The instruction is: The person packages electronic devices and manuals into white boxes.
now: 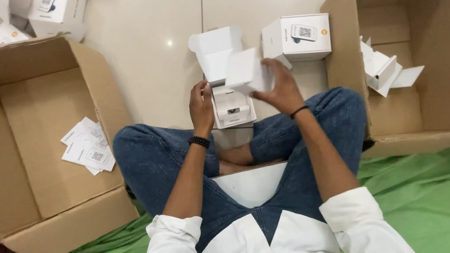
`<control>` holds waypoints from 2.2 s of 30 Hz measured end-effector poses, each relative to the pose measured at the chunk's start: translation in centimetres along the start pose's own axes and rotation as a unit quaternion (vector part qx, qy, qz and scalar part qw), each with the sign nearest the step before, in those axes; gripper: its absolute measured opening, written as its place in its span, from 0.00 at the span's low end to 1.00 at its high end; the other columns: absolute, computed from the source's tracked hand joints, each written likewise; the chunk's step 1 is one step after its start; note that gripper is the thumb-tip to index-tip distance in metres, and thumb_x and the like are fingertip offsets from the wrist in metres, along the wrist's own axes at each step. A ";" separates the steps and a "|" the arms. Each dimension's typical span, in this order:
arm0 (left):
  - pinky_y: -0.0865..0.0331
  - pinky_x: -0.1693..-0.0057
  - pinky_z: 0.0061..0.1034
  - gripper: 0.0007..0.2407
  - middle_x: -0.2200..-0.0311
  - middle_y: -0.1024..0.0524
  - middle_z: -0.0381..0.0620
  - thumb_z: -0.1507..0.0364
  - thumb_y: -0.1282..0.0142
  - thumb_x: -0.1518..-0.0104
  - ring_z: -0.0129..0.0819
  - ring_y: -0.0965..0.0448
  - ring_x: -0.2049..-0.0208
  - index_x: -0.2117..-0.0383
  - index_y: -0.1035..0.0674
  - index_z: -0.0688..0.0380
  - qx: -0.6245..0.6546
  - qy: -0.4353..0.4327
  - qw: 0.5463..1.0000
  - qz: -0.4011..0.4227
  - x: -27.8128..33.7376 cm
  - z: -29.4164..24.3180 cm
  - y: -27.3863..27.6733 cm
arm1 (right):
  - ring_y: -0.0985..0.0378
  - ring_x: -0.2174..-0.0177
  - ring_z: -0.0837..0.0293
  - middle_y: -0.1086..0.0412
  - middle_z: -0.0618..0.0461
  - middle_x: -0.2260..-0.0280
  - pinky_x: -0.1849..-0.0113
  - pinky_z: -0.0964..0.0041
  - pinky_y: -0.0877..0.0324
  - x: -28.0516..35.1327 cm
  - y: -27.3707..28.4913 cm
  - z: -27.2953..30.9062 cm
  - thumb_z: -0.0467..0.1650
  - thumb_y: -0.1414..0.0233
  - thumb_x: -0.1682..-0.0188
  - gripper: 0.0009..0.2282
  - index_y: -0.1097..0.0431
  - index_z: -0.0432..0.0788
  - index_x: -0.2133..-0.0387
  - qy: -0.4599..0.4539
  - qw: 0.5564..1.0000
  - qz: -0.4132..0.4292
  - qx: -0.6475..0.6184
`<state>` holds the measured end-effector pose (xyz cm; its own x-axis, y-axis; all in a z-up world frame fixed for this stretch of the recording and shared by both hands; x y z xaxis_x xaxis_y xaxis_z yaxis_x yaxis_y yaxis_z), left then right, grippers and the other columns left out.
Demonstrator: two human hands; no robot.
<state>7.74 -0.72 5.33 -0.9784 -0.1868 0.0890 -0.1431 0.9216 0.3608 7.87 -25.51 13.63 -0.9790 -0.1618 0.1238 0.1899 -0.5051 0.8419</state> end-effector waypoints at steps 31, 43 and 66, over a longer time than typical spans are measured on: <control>0.27 0.46 0.33 0.14 0.51 0.20 0.50 0.65 0.50 0.32 0.39 0.20 0.49 0.47 0.24 0.59 -0.016 -0.118 0.975 0.189 -0.2 -7.1 -5.6 | 0.20 0.59 0.61 0.23 0.53 0.59 0.59 0.67 0.24 1.0 2.9 -4.9 0.37 0.45 0.46 0.13 0.29 0.44 0.52 -0.014 0.941 -0.116 -0.316; 0.29 0.44 0.32 0.15 0.50 0.23 0.54 0.67 0.48 0.37 0.42 0.22 0.49 0.49 0.24 0.62 -0.009 -0.008 0.993 0.122 -1.5 2.2 0.4 | 0.23 0.57 0.44 0.24 0.45 0.60 0.58 0.48 0.26 -3.4 -18.0 4.3 0.29 0.46 0.54 0.09 0.24 0.45 0.61 0.092 0.970 0.168 0.149; 0.25 0.47 0.35 0.16 0.47 0.24 0.49 0.62 0.45 0.35 0.42 0.23 0.46 0.46 0.24 0.55 0.045 -0.234 0.945 0.224 4.6 -18.7 -12.2 | 0.20 0.62 0.58 0.25 0.44 0.61 0.61 0.67 0.26 12.8 14.7 -8.7 0.27 0.37 0.48 0.10 0.26 0.32 0.59 -0.059 0.936 -0.304 -0.168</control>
<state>7.82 -19.21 18.72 -0.8997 0.3806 -0.2138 0.3096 0.9016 0.3020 -1.28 -42.39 22.97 -0.9111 0.3264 -0.2519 -0.4123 -0.7143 0.5656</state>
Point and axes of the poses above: each hand's wrist, its own x-axis away from the middle knuckle, its own y-axis out of the back of the hand, z = x × y, the point moved 8 cm from there along -x, towards the middle knuckle
